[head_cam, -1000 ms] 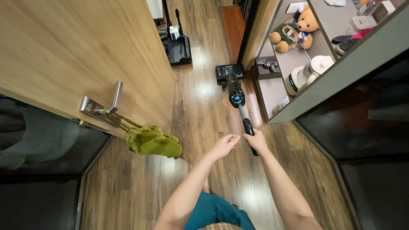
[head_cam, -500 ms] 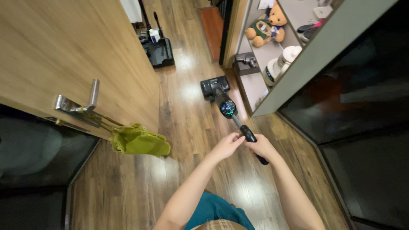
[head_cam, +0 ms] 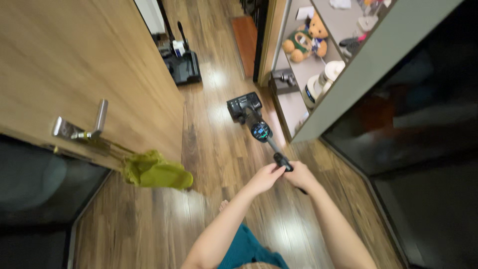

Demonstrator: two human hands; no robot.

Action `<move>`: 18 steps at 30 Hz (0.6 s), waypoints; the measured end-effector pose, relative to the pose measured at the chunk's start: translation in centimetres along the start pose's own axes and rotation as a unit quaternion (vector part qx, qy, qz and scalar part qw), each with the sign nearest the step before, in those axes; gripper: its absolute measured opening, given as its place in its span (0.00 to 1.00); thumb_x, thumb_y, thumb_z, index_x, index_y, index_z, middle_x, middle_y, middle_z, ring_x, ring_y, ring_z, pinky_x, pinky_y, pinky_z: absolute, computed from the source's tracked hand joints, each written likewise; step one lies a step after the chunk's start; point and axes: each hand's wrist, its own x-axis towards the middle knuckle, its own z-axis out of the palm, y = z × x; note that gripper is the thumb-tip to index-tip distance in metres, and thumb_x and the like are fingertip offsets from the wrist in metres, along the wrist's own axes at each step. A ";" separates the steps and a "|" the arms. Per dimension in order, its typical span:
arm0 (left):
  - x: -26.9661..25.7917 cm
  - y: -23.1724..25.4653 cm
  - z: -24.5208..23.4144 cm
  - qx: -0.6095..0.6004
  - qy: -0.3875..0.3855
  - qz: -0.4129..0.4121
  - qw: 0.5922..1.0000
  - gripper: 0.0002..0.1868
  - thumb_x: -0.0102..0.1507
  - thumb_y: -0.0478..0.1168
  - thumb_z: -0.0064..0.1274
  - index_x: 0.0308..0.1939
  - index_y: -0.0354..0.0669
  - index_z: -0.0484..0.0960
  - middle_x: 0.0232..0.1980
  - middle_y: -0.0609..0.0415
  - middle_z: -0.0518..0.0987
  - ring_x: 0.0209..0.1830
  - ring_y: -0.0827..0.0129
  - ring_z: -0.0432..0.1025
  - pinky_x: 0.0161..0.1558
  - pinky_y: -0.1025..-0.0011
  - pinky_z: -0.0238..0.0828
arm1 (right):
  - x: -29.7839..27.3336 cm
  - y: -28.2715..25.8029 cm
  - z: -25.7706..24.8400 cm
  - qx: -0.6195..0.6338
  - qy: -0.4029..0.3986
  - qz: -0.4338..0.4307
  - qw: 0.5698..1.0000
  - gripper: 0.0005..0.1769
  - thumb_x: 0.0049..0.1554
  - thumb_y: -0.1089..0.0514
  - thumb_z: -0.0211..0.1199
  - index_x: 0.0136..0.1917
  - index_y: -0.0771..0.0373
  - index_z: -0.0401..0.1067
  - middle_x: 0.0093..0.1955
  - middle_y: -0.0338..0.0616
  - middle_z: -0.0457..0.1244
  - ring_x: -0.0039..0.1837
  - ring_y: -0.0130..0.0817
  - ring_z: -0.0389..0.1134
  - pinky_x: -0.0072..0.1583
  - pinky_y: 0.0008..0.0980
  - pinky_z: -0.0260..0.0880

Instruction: The person uses a cordless stick vacuum to clean a wooden floor in a narrow hallway. They move the vacuum back and forth along the floor, navigating around a stationary upright vacuum cleaner and a staircase railing.

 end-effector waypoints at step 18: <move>20.8 -3.5 -20.8 0.059 0.009 -0.031 0.998 0.26 0.67 0.57 0.51 0.46 0.33 0.84 0.38 0.50 0.84 0.37 0.69 0.77 0.41 0.68 0.73 | 24.5 -11.8 4.1 0.020 -0.013 -0.012 1.000 0.11 0.51 0.53 0.69 0.42 0.63 0.80 0.27 0.43 0.67 0.28 0.31 0.67 0.33 0.35 0.67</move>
